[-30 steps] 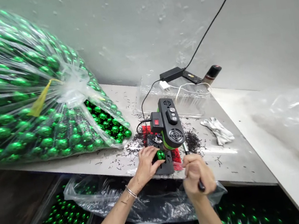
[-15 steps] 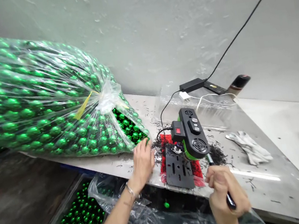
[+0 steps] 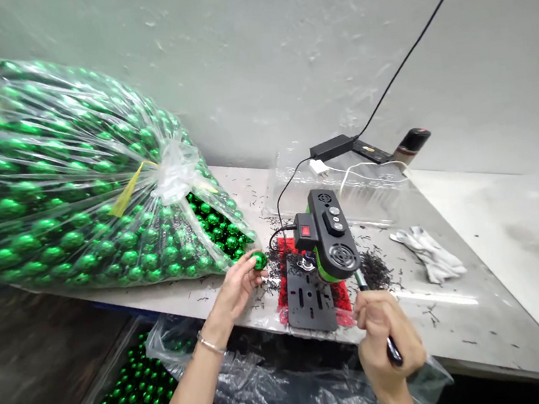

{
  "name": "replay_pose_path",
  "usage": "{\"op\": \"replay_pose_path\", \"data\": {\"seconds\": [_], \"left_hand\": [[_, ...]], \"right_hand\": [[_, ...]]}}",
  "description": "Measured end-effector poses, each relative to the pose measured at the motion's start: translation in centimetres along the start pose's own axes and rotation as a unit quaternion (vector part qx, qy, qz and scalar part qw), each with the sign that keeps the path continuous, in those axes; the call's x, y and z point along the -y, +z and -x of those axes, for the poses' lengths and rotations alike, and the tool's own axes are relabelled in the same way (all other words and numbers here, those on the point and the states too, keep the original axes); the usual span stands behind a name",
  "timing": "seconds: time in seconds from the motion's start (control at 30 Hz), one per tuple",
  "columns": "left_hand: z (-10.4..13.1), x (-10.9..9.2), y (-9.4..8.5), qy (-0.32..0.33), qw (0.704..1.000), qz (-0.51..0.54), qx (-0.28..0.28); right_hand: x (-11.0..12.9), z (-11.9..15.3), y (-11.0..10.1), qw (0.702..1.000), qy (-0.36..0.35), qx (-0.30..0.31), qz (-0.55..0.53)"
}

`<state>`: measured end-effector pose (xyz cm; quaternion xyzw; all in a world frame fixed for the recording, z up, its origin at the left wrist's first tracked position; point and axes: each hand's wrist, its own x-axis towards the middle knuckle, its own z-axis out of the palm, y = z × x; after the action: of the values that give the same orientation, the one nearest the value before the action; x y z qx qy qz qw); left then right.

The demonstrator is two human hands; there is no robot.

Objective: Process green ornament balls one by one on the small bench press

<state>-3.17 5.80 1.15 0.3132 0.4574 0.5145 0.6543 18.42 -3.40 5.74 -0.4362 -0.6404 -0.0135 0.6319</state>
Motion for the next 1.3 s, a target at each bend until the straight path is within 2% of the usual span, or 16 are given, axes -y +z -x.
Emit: {"op": "replay_pose_path", "data": {"seconds": [0.03,0.1,0.17,0.23,0.3,0.37,0.43,0.53,0.67,0.8,0.93,1.03,1.17,1.3], "left_hand": [[0.5,0.3,0.2,-0.044,0.997,0.063,0.008],[1.0,1.2,0.8,-0.100,0.988,0.121,0.001],[1.2,2.4,1.5,-0.123,0.986,0.109,-0.008],[1.2,3.7,2.2,-0.115,0.992,0.044,0.001],[1.1,5.0,3.0,-0.075,0.994,-0.064,0.036],[1.2,6.0,3.7,-0.006,0.979,-0.190,0.076],[1.4,6.5,4.3,0.072,0.942,-0.311,0.101],[1.7,6.6,5.0,0.165,0.874,-0.444,0.106],[1.7,6.7,5.3,0.243,0.809,-0.518,0.135],[1.3,7.5,5.4,0.296,0.766,-0.553,0.139],[1.2,8.6,5.1,0.338,0.749,-0.560,0.101],[1.3,9.1,4.8,0.355,0.748,-0.554,0.088],[1.3,9.3,4.7,0.357,0.755,-0.543,0.091],[1.2,9.4,4.8,0.349,0.762,-0.538,0.090]], "right_hand": [[0.0,0.0,0.0,1.000,0.000,-0.001,0.000],[0.0,0.0,0.0,1.000,0.000,0.000,0.003],[0.0,-0.1,0.0,1.000,0.000,0.004,0.006],[0.1,-0.2,-0.1,1.000,-0.002,0.010,0.011],[0.2,-0.4,-0.1,1.000,-0.006,0.016,0.016],[0.4,-0.5,-0.2,1.000,-0.009,0.020,0.022],[0.5,-0.6,-0.2,0.999,-0.010,0.024,0.028],[0.5,-0.6,-0.3,0.999,-0.013,0.029,0.031],[0.3,-0.6,-0.3,0.999,-0.019,0.030,0.028],[0.4,-0.6,-0.3,0.999,-0.019,0.030,0.027],[0.1,0.0,-0.4,0.999,-0.014,0.039,0.016],[-1.2,1.5,-0.2,0.999,-0.023,0.044,0.010],[-3.9,4.2,0.8,0.996,-0.085,0.007,0.010],[-5.3,5.7,1.7,0.996,-0.088,-0.025,0.006]]}}
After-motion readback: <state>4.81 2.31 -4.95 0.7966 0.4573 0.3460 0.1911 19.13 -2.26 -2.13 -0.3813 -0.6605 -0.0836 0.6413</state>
